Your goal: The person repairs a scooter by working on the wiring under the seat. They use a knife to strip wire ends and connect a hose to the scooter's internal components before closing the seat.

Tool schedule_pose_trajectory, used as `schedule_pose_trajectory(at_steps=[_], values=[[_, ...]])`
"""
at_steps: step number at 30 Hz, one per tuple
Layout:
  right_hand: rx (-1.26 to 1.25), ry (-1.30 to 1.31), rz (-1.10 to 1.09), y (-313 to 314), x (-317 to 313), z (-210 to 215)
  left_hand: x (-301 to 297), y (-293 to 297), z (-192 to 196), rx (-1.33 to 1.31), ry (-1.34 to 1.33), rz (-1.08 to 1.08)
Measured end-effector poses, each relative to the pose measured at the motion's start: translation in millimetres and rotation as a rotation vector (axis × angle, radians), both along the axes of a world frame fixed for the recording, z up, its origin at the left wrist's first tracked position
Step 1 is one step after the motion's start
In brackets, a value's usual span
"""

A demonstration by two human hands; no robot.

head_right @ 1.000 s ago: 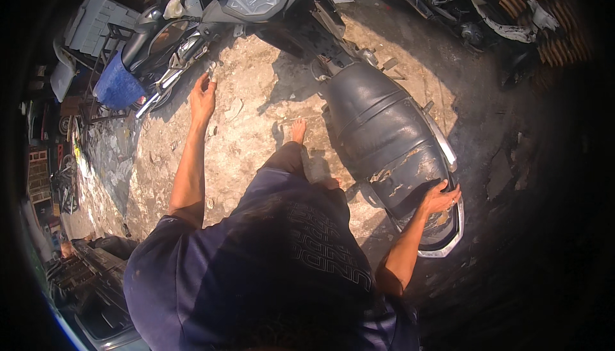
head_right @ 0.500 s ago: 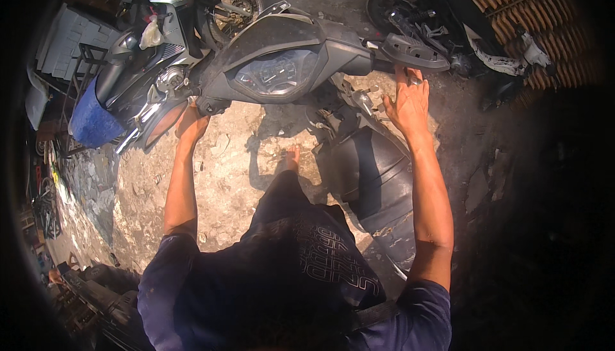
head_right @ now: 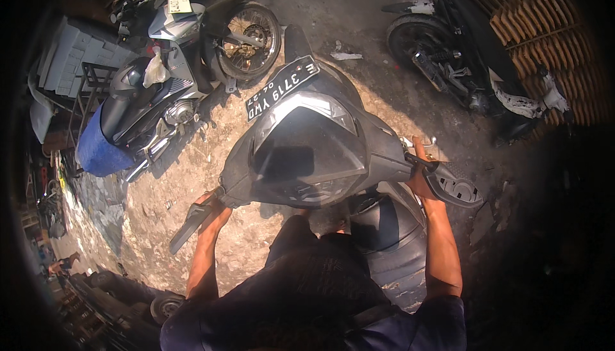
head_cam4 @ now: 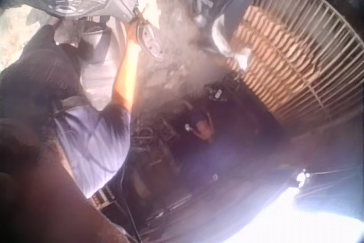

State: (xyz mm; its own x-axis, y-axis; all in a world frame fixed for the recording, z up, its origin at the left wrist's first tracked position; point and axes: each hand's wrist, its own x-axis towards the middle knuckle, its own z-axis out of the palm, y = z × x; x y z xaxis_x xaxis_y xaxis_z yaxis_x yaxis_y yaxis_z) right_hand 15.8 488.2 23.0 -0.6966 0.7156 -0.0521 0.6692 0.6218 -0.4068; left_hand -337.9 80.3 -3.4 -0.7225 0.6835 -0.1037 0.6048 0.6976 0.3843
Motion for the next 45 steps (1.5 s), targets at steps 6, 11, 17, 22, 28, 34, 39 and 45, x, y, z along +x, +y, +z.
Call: schedule_pose_trajectory(at_steps=[6,11,17,22,28,34,39,45], values=[[-0.031,-0.136,-0.121,49,1,-18,-12,58,24,-0.077,-0.030,-0.029],[0.034,-0.190,-0.235,76,-11,-17,-57,140,35,-0.046,0.032,-0.053],[0.202,-0.199,-0.308,152,-49,-48,-125,254,68,-0.072,0.430,-0.165],[0.259,-0.199,-0.357,198,-100,-21,-181,349,86,-0.138,0.446,-0.228],[0.216,-0.135,-0.406,261,-149,-35,-258,447,86,-0.086,0.528,-0.265],[0.133,-0.282,-0.475,341,-237,-27,-329,518,79,-0.076,0.480,-0.225],[0.202,-0.253,-0.453,407,-307,1,-390,574,67,-0.059,0.417,-0.199],[0.288,-0.408,-0.348,513,-360,-4,-430,616,65,-0.061,0.290,-0.143]])
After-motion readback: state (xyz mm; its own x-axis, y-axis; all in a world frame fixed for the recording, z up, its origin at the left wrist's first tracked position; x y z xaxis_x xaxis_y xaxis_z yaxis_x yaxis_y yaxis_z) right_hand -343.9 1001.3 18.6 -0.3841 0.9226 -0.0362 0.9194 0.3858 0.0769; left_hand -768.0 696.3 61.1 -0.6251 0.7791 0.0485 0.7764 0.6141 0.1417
